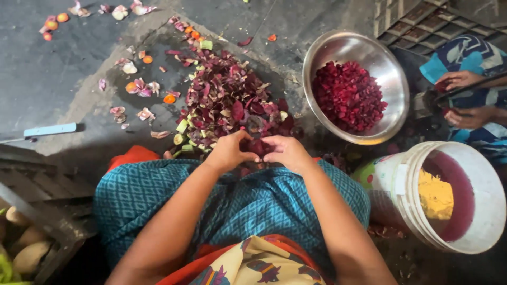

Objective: The person sits on the floor and peels beetroots by hand, removing the outer skin and placing the peeled pieces into a metal bowl. Vegetable peels accumulate on the floor beside them.

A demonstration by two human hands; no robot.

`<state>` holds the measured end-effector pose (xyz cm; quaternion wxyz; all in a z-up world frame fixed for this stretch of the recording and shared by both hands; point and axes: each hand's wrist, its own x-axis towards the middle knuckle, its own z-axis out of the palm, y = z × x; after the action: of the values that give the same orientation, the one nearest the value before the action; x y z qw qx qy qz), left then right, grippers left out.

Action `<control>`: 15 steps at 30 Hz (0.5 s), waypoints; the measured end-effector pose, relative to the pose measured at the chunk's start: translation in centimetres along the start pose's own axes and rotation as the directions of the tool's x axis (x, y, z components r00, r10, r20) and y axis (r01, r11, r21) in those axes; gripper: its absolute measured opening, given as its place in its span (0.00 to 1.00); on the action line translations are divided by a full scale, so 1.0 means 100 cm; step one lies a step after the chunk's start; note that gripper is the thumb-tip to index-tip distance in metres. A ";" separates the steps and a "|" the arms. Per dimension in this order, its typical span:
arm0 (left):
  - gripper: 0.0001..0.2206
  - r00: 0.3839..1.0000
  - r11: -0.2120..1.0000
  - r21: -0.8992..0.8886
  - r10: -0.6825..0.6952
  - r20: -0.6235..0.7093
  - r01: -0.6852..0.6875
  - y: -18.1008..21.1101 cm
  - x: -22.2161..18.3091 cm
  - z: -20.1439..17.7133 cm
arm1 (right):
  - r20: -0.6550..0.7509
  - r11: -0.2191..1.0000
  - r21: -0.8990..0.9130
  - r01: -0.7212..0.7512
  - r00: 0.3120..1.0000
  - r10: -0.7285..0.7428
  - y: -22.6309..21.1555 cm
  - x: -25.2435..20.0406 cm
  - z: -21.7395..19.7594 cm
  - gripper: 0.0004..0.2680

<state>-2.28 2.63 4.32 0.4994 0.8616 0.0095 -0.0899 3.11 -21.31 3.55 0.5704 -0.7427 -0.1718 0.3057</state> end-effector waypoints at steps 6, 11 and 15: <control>0.29 0.998 0.975 -0.220 0.030 -0.062 -0.043 0.014 -0.006 -0.012 | -0.097 0.986 0.123 0.115 0.990 -0.104 -0.005 0.011 0.011 0.17; 0.24 0.999 0.920 -0.392 -0.020 -0.050 -0.001 -0.010 0.008 0.011 | -0.213 0.984 0.137 0.113 0.974 -0.083 0.010 0.020 0.017 0.17; 0.22 0.997 0.888 -0.456 0.043 -0.059 -0.065 -0.019 0.010 0.015 | -0.179 0.972 0.143 0.189 0.970 -0.162 0.016 0.026 0.017 0.17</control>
<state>-1.69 2.20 1.75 0.6901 0.7217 0.0184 -0.0508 3.79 -18.89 1.10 0.6650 -0.6996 -0.1637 0.2037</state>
